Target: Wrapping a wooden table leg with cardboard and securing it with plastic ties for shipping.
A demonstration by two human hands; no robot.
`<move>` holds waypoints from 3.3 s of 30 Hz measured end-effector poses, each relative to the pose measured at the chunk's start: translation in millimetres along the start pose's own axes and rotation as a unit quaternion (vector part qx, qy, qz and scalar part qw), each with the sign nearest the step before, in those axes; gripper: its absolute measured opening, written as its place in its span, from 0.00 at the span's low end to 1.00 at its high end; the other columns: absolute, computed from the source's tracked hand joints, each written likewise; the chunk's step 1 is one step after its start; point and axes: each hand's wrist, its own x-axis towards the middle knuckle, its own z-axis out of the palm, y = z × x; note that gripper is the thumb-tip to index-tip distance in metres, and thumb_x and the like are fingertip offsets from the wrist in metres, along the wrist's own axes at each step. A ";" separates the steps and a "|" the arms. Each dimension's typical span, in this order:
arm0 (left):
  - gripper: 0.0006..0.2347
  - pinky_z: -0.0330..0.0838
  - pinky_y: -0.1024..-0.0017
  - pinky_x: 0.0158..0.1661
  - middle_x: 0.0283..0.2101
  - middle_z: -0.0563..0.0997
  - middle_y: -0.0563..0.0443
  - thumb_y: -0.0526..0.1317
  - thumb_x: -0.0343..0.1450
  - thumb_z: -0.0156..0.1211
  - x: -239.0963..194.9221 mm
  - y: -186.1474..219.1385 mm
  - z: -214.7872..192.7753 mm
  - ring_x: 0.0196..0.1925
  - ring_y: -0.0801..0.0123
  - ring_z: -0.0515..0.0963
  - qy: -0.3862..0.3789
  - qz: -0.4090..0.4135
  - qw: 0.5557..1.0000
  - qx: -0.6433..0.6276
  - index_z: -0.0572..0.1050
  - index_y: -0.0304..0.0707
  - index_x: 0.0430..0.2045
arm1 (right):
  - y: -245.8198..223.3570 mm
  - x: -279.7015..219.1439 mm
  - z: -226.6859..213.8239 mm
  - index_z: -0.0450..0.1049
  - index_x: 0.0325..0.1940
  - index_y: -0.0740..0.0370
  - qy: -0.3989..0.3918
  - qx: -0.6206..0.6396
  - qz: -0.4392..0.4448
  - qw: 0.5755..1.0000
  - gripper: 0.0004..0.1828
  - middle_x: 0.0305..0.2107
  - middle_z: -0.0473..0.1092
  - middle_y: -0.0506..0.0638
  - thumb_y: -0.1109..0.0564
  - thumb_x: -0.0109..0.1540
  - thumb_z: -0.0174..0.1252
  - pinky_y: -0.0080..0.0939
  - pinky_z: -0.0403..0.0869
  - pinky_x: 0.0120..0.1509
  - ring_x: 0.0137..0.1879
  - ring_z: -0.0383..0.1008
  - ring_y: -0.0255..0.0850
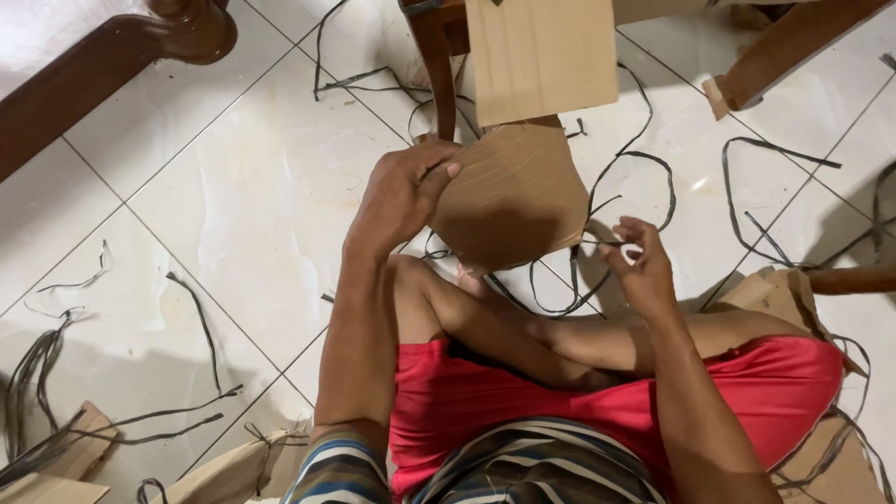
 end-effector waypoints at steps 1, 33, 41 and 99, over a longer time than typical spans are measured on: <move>0.09 0.75 0.51 0.47 0.39 0.85 0.41 0.37 0.76 0.57 -1.4 8.9 -6.1 0.46 0.44 0.84 0.004 -0.001 1.000 0.002 0.83 0.48 0.46 | -17.7 0.3 4.2 0.65 0.65 0.64 -0.004 0.001 -0.004 1.000 0.28 0.52 0.72 0.63 0.60 0.63 0.66 0.54 0.67 0.66 0.64 0.69 0.57; 0.05 0.62 0.58 0.42 0.26 0.81 0.59 0.37 0.75 0.57 75.9 -28.4 -2.8 0.30 0.60 0.79 0.015 0.155 0.941 0.301 0.78 0.49 0.30 | -179.7 64.5 98.5 0.57 0.65 0.64 0.004 0.175 -0.218 0.960 0.24 0.57 0.66 0.57 0.46 0.72 0.46 0.44 0.70 0.66 0.63 0.67 0.45; 0.05 0.61 0.57 0.48 0.35 0.79 0.55 0.37 0.75 0.55 77.4 -33.9 10.9 0.40 0.57 0.76 0.104 0.134 0.947 0.272 0.78 0.46 0.41 | -193.3 84.4 96.5 0.61 0.65 0.66 0.000 0.163 -0.231 0.959 0.25 0.56 0.69 0.57 0.45 0.73 0.45 0.44 0.73 0.63 0.63 0.69 0.46; 0.35 0.77 0.66 0.62 0.61 0.80 0.52 0.45 0.63 0.71 127.4 -91.4 68.0 0.63 0.61 0.82 0.324 -0.060 0.938 -0.107 0.61 0.49 0.67 | -188.4 169.1 180.0 0.70 0.55 0.65 -0.113 0.271 -0.204 0.934 0.16 0.48 0.74 0.55 0.53 0.73 0.42 0.39 0.75 0.62 0.56 0.74 0.40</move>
